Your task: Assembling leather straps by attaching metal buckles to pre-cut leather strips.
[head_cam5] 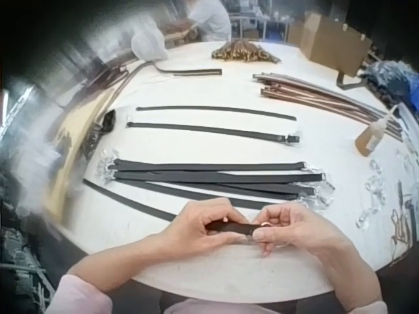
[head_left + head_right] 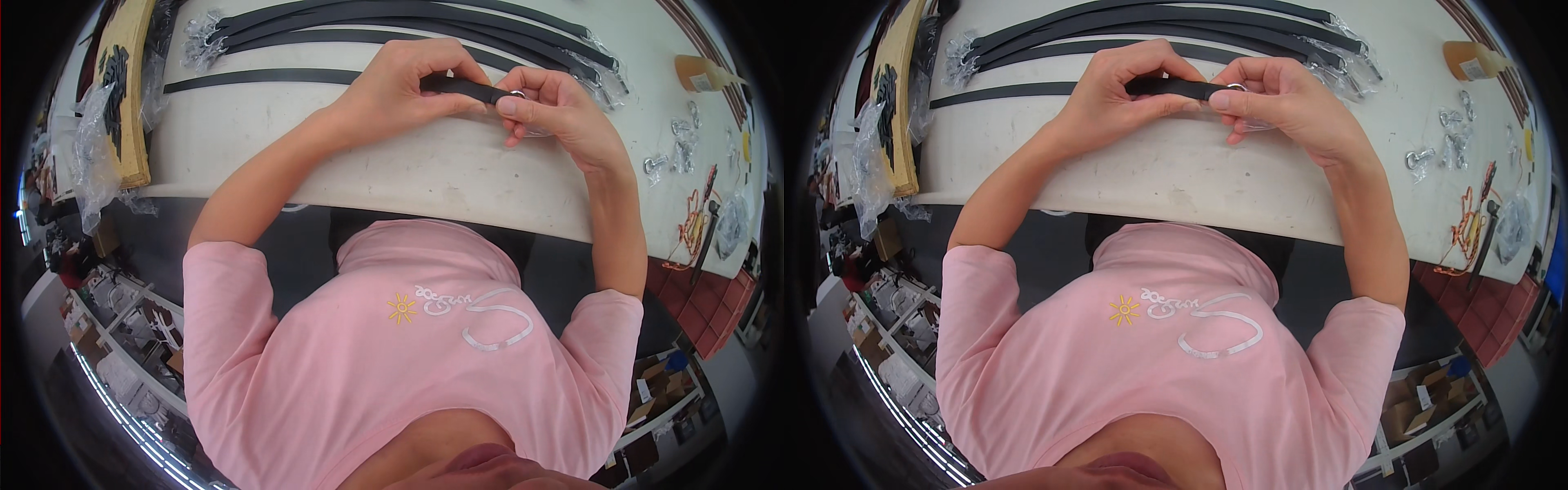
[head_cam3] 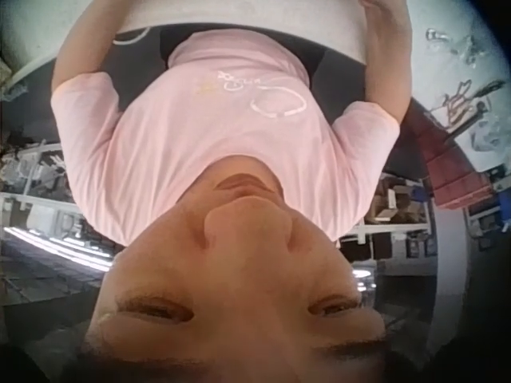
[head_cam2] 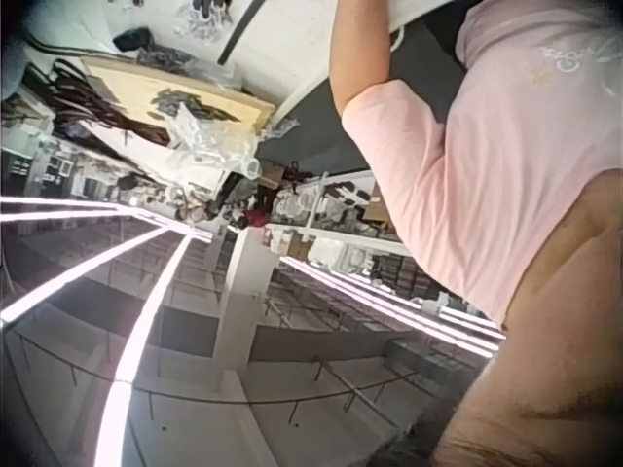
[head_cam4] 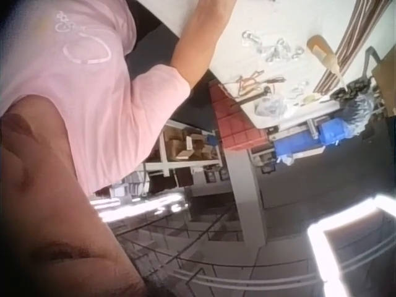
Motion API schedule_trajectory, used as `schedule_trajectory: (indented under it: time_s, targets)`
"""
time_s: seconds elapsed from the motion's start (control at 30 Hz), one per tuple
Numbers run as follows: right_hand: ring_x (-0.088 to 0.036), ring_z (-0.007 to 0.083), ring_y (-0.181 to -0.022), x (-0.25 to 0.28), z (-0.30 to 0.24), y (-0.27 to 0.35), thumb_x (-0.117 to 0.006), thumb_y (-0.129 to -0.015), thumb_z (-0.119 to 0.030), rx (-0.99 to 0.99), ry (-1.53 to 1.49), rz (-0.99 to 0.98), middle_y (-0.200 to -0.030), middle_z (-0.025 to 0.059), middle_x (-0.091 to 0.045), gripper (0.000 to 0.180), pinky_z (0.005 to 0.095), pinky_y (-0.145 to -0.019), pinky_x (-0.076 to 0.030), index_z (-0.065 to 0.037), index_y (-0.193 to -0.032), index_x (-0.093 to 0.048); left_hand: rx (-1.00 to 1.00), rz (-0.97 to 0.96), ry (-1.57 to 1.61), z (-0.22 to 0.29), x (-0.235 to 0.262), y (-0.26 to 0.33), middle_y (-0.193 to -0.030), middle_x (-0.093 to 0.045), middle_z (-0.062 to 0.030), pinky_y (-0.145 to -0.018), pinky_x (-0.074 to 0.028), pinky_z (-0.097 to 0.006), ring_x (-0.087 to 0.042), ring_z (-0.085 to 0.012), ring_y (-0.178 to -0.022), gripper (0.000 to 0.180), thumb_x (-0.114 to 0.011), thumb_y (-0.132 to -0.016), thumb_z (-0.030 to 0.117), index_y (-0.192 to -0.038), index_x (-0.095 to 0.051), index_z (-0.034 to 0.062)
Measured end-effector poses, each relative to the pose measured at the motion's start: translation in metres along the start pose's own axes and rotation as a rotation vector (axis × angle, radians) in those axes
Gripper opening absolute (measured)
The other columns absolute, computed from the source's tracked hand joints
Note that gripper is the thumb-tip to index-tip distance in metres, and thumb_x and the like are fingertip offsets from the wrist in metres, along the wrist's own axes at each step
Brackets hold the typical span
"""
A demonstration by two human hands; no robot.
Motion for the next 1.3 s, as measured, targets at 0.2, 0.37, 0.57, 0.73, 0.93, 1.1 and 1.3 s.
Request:
schedule_trajectory:
  time_s: [0.2, 0.37, 0.57, 0.73, 0.93, 1.1, 1.3]
  targets:
    - [-0.063, 0.0085, -0.073, 0.000, 0.001, -0.001, -0.077, -0.089, -0.027, 0.009, 0.007, 0.005, -0.082, 0.0013, -0.066, 0.031, 0.0222, -0.075, -0.052, -0.001, -0.103, -0.068, -0.001, 0.001, -0.008, -0.002, 0.001, 0.000, -0.090, -0.067, -0.0040, -0.069, -0.049, -0.024, -0.062, -0.0109, -0.078, 0.022, -0.081, -0.084, 0.009, -0.102, -0.073, 0.0011]
    - [-0.063, 0.0085, -0.073, 0.001, 0.002, -0.002, -0.077, -0.089, -0.027, 0.004, 0.011, 0.001, -0.082, 0.0014, -0.066, 0.030, 0.0221, -0.074, -0.052, -0.002, -0.102, -0.068, -0.022, 0.002, -0.017, -0.003, 0.001, -0.001, -0.090, -0.067, -0.0041, -0.068, -0.050, -0.024, -0.063, -0.0108, -0.078, 0.022, -0.081, -0.084, 0.010, -0.102, -0.072, 0.0008]
    - [-0.063, 0.0079, -0.073, -0.001, 0.002, -0.002, -0.077, -0.089, -0.026, 0.004, 0.028, -0.004, -0.082, 0.0011, -0.065, 0.028, 0.0223, -0.074, -0.053, -0.002, -0.101, -0.068, -0.027, 0.003, -0.024, -0.002, 0.001, 0.000, -0.089, -0.067, -0.0044, -0.068, -0.050, -0.024, -0.063, -0.0111, -0.078, 0.022, -0.081, -0.084, 0.009, -0.102, -0.073, 0.0005]
    - [-0.061, 0.0071, -0.074, -0.006, 0.003, -0.002, -0.075, -0.091, -0.024, 0.019, 0.061, 0.004, -0.082, 0.0013, -0.064, 0.026, 0.0236, -0.072, -0.053, -0.001, -0.099, -0.067, -0.090, -0.006, -0.071, -0.003, 0.001, -0.002, -0.087, -0.067, -0.0047, -0.067, -0.049, -0.025, -0.063, -0.0126, -0.076, 0.022, -0.082, -0.083, 0.009, -0.102, -0.073, 0.0004]
    - [-0.051, 0.0051, -0.070, -0.019, 0.006, 0.000, -0.067, -0.095, -0.020, 0.059, 0.139, 0.128, -0.077, -0.0033, -0.054, 0.016, 0.0239, -0.063, -0.049, -0.005, -0.091, -0.063, -0.164, -0.005, -0.149, 0.002, 0.002, -0.003, -0.086, -0.065, -0.0053, -0.066, -0.049, -0.027, -0.062, -0.0152, -0.075, 0.021, -0.081, -0.083, 0.009, -0.101, -0.072, 0.0004]
    - [-0.050, 0.0044, -0.069, -0.018, 0.007, -0.002, -0.065, -0.098, -0.026, 0.078, 0.085, 0.120, -0.076, -0.0043, -0.052, 0.023, 0.0242, -0.062, -0.049, -0.007, -0.088, -0.059, -0.130, 0.045, -0.083, 0.001, 0.000, 0.000, -0.088, -0.066, -0.0046, -0.067, -0.049, -0.025, -0.061, -0.0118, -0.077, 0.022, -0.080, -0.084, 0.007, -0.103, -0.071, -0.0004]
    - [-0.049, 0.0045, -0.067, -0.021, -0.006, 0.000, -0.062, -0.102, -0.031, 0.053, -0.097, 0.094, -0.077, -0.0044, -0.054, 0.026, 0.0252, -0.064, -0.051, -0.008, -0.090, -0.058, -0.014, 0.067, 0.023, 0.003, 0.001, 0.002, -0.090, -0.066, -0.0028, -0.068, -0.048, -0.023, -0.059, -0.0074, -0.078, 0.021, -0.079, -0.085, 0.006, -0.102, -0.069, -0.0009]
Point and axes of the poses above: each hand's wrist, its own y-axis away from the middle knuckle, its own x-axis out of the back of the hand, z = x × y, the point moved 2 cm from there along -y, towards the middle knuckle
